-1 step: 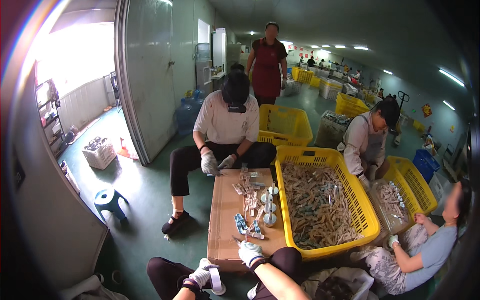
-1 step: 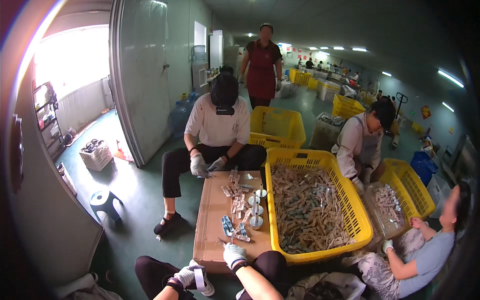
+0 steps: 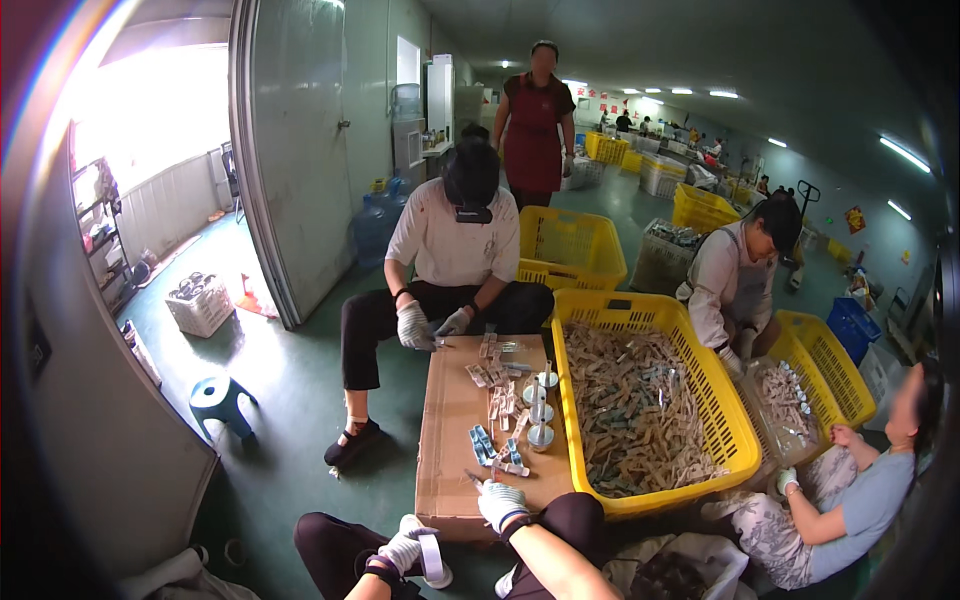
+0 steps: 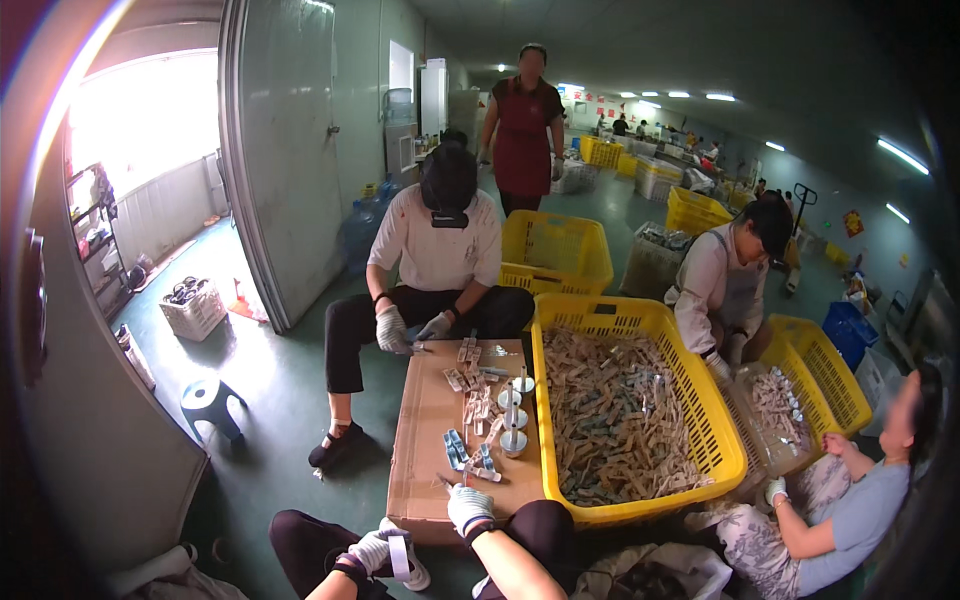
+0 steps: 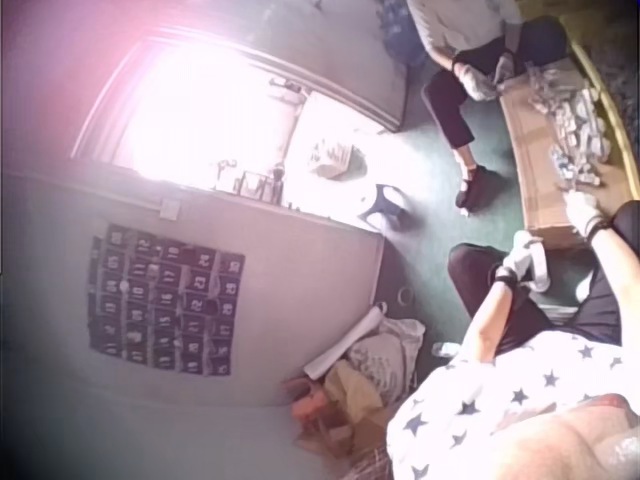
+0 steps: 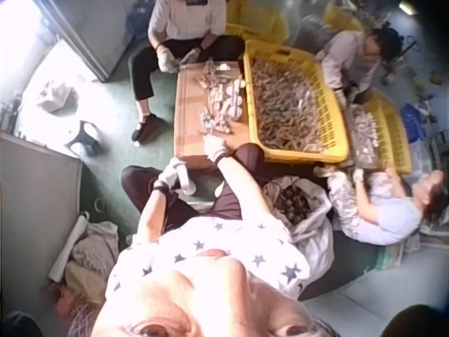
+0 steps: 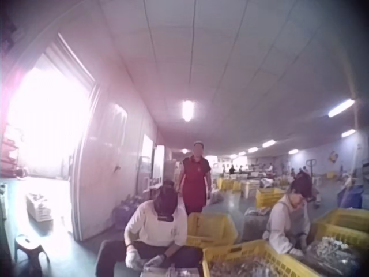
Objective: Workers are sorting and assembling small metal components onto cardboard strips while sitting on a factory floor.
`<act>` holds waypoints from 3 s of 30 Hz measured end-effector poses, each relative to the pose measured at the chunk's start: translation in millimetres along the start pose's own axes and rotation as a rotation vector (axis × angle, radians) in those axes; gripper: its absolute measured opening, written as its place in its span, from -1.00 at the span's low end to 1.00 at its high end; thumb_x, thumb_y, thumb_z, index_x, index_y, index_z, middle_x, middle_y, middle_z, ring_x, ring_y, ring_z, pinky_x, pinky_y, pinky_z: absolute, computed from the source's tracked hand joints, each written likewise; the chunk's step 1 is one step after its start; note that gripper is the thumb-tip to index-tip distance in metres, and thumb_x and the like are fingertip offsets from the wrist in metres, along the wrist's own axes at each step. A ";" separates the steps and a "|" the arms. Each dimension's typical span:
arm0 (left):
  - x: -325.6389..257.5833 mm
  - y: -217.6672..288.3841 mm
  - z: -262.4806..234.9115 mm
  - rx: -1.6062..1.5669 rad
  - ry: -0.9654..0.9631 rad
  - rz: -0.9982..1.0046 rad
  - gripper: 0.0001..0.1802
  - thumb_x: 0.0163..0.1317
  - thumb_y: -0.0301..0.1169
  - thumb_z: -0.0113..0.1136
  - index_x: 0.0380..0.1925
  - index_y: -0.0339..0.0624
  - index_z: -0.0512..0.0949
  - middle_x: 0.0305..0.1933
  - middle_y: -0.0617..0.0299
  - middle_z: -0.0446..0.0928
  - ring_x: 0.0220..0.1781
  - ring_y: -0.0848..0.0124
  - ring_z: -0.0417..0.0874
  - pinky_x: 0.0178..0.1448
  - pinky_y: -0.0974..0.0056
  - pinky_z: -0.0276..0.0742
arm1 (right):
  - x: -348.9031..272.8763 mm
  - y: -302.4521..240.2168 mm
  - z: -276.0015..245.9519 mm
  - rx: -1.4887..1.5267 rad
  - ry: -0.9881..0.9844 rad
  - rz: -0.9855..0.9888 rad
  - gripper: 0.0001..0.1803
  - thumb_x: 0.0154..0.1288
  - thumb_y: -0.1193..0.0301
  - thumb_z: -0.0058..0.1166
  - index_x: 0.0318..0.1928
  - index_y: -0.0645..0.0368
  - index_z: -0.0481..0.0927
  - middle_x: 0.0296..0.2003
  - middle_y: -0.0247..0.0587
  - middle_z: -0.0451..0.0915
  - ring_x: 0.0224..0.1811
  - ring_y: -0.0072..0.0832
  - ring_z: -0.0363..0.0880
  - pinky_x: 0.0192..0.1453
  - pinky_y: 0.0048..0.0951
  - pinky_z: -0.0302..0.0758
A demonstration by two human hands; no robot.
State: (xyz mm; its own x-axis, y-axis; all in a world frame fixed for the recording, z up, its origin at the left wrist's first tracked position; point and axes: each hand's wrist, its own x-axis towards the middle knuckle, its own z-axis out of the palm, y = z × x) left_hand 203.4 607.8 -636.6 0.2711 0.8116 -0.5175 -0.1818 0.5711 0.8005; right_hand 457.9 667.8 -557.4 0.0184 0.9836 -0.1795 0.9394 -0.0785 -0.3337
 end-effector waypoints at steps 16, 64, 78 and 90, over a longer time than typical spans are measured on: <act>1.7 -5.0 -6.5 0.129 -0.050 0.003 -0.91 0.20 -0.46 0.32 -0.29 -0.16 0.66 -0.32 0.32 0.62 -0.34 0.49 0.61 -0.23 0.36 0.54 | -68.7 -54.6 -37.2 1.344 -0.459 -0.107 -0.78 0.40 0.44 0.02 -0.01 0.25 0.48 -0.15 -0.14 0.62 -0.14 -0.40 0.65 -0.09 -0.43 0.56; -6.7 8.5 6.3 0.450 -0.048 0.204 -0.70 0.17 -0.43 0.34 -0.33 -0.15 0.33 -0.48 0.38 0.33 -0.45 0.57 0.35 -0.44 0.38 0.31 | -59.1 6.2 49.3 1.351 0.060 0.346 -0.70 0.25 0.49 0.16 0.01 0.11 0.52 -0.37 -0.46 0.54 -0.55 -0.68 0.42 -0.56 -0.58 0.46; -2.8 -3.3 -5.2 0.516 -0.031 0.216 -0.75 0.16 -0.40 0.34 -0.36 -0.13 0.39 -0.49 0.39 0.32 -0.44 0.57 0.31 -0.45 0.34 0.25 | -52.7 4.7 58.1 1.400 0.119 0.374 -0.74 0.19 0.56 0.18 -0.10 0.14 0.49 -0.59 -0.42 0.47 -0.73 -0.65 0.33 -0.72 -0.57 0.29; -45.4 68.0 34.7 0.513 -0.058 0.257 -0.74 0.07 -0.47 0.37 -0.51 -0.12 0.41 -0.57 0.42 0.26 -0.50 0.59 0.24 -0.52 0.32 0.19 | -46.7 17.4 69.1 1.403 0.086 0.376 -0.65 0.22 0.56 0.13 0.03 0.14 0.47 -0.54 -0.44 0.46 -0.66 -0.65 0.34 -0.68 -0.56 0.38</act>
State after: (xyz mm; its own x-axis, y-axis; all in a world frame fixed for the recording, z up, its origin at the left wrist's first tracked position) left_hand 211.5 605.5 -548.1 0.3331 0.9001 -0.2810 0.2286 0.2120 0.9502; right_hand 449.7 609.3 -618.8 0.2506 0.8719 -0.4207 -0.2247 -0.3703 -0.9013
